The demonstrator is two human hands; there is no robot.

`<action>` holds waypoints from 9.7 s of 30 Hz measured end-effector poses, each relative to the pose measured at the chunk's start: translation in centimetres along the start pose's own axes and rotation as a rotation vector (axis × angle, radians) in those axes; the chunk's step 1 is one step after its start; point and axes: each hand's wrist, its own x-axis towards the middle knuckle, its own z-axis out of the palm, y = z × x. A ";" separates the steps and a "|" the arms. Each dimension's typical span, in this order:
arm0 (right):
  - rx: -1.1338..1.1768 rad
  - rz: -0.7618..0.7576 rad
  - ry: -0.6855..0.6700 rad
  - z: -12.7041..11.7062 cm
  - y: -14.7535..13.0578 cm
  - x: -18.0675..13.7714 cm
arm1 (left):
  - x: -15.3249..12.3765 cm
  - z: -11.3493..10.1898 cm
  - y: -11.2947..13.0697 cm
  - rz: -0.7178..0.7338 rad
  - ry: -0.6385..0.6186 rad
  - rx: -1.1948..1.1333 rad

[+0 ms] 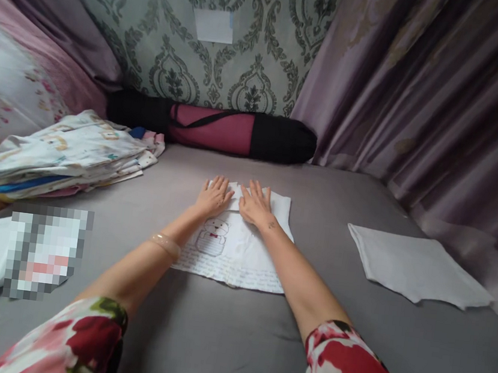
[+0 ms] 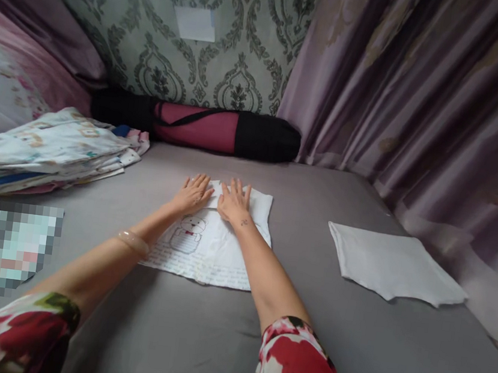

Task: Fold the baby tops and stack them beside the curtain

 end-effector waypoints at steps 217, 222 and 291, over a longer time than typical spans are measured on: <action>0.251 0.507 -0.032 -2.2 10.3 -9.3 | -7.2 -4.3 -4.9 -0.426 -0.159 -0.815; 0.091 0.482 -0.081 -2.5 9.4 -9.1 | -6.7 -4.0 -4.1 -0.447 -0.089 -0.652; -0.017 0.095 0.007 0.2 7.2 -3.4 | -0.6 0.5 -2.8 0.107 -0.041 -0.046</action>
